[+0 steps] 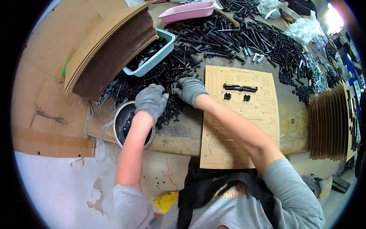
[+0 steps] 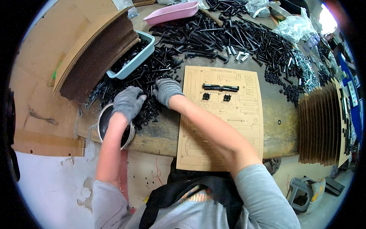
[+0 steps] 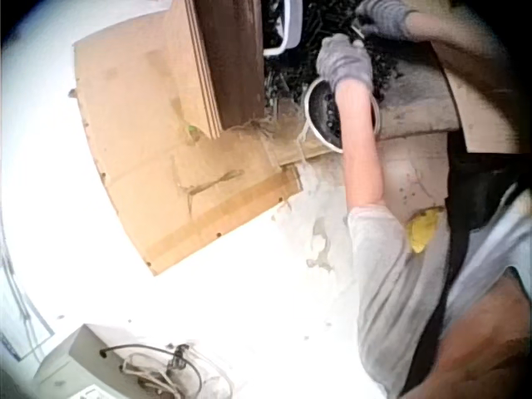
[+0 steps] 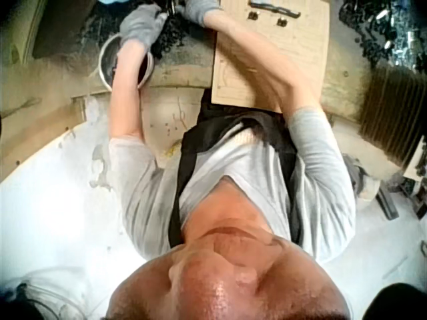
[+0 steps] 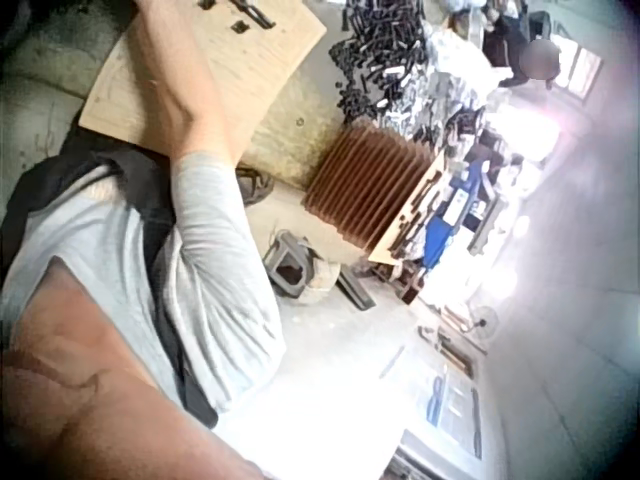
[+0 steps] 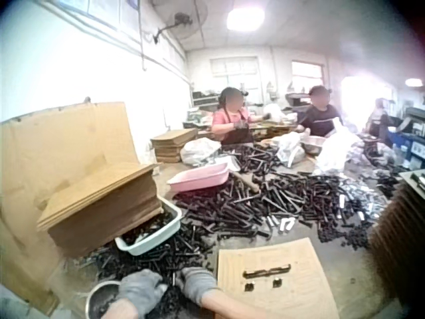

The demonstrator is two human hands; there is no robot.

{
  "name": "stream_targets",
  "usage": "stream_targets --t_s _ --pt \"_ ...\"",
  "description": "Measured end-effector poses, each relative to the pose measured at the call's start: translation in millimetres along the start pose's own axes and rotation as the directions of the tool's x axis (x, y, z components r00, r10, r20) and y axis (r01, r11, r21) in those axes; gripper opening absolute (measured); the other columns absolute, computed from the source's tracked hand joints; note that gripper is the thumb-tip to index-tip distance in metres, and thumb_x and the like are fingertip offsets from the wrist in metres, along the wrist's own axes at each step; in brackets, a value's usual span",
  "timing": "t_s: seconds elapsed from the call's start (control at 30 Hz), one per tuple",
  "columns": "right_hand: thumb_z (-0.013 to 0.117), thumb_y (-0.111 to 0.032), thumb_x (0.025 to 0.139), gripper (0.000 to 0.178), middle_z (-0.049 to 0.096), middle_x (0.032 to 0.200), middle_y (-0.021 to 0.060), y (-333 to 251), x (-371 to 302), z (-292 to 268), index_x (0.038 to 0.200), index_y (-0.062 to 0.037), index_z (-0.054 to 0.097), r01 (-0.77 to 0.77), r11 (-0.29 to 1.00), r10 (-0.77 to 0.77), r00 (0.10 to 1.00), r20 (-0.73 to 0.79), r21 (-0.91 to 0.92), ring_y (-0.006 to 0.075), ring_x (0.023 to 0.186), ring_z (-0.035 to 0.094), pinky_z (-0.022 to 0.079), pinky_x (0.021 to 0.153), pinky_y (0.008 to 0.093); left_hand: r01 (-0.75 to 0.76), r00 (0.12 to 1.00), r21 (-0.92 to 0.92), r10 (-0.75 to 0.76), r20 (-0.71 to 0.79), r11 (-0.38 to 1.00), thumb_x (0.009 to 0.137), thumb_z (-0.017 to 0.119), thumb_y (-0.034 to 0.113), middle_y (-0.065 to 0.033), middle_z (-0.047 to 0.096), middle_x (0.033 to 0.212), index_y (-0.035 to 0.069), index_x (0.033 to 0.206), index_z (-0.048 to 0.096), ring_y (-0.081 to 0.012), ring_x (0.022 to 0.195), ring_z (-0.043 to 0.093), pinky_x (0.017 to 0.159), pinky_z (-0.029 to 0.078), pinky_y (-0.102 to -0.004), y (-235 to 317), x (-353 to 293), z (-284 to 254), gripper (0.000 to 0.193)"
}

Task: The person sorts and arranges various metal hardware components, including bolts, nuts, washers, and tools, onto a cardboard template. They pick items from a large pile on the table and place them into designated slots on the template, repeating the process to fill the layout.

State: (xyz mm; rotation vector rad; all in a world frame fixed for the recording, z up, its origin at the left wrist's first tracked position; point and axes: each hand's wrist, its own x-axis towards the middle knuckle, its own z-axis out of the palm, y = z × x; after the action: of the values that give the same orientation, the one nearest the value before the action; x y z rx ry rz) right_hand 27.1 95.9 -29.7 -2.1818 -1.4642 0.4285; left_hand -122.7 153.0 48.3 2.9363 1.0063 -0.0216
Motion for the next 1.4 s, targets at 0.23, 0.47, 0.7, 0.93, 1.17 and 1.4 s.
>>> stream_targets --t_s 0.23,0.47,0.7,0.93,1.17,1.4 --pt "0.068 -0.045 0.071 0.052 0.066 0.101 0.0230 -5.4 39.6 7.6 0.099 -0.0016 0.069 -0.287 0.955 0.275 0.952 0.134 0.077 0.0364 0.094 0.064 0.051 0.084 0.0424 0.117 0.958 0.084 -0.135 0.254 0.990 0.074 0.068 0.040 -0.0194 0.067 0.100 0.006 0.094 0.069 -0.0342 0.096 0.063 0.083 0.050 -0.0429 4.2 47.6 22.6 0.040" --pt "0.061 -0.040 0.073 0.045 0.067 0.097 0.0238 18.6 -10.9 -46.8 0.089 0.0014 0.070 -0.112 0.988 0.108 0.993 0.040 0.109 0.0384 0.088 0.065 0.052 0.080 0.0433 0.183 0.932 0.206 -0.236 0.275 0.961 0.074 0.059 0.024 -0.0224 0.065 0.109 0.005 0.103 0.070 -0.0356 0.103 0.063 0.087 0.051 -0.0433 22.9 40.9 -13.7 0.036" --pt "0.064 -0.014 0.078 0.017 0.065 0.079 0.0173 122.2 -211.0 -130.0 0.092 -0.0046 0.061 -0.073 0.996 0.084 0.968 -0.235 0.054 0.0348 0.074 0.064 0.051 0.068 0.0416 -0.057 0.966 -0.149 0.092 0.241 0.987 0.078 0.065 0.027 -0.0187 0.066 0.086 0.005 0.084 0.066 -0.0342 0.085 0.064 0.077 0.049 -0.0421 67.1 -2.7 -37.2 0.023" --pt "0.066 -0.016 0.079 0.016 0.064 0.088 0.0111 213.7 -244.2 -140.0 0.093 -0.0089 0.063 -0.098 0.982 0.035 0.933 -0.359 -0.158 0.0328 0.081 0.063 0.052 0.072 0.0394 -0.415 0.909 -0.290 0.404 -0.100 0.862 0.082 0.063 0.024 -0.0149 0.064 0.088 0.007 0.091 0.063 -0.0322 0.082 0.063 0.074 0.049 -0.0431 234.1 24.1 43.3 0.019" --pt "0.071 -0.019 0.077 0.026 0.064 0.090 0.0103 222.0 -252.1 -142.1 0.099 -0.0077 0.065 -0.231 0.972 0.189 0.871 -0.453 -0.039 0.0298 0.081 0.064 0.052 0.074 0.0372 -0.521 0.851 -0.110 0.525 0.020 0.847 0.085 0.058 0.022 -0.0136 0.065 0.092 0.007 0.093 0.066 -0.0317 0.089 0.063 0.080 0.049 -0.0429 293.1 59.3 74.2 0.019" --pt "0.074 -0.020 0.076 0.023 0.063 0.085 0.0105 237.0 -255.8 -134.8 0.093 -0.0065 0.068 -0.202 0.978 0.197 0.847 -0.494 0.043 0.0271 0.075 0.064 0.053 0.069 0.0349 -0.603 0.793 -0.249 0.604 -0.078 0.758 0.082 0.063 0.023 -0.0129 0.064 0.097 0.008 0.104 0.066 -0.0309 0.091 0.062 0.081 0.049 -0.0410 291.5 54.0 78.3 0.027"
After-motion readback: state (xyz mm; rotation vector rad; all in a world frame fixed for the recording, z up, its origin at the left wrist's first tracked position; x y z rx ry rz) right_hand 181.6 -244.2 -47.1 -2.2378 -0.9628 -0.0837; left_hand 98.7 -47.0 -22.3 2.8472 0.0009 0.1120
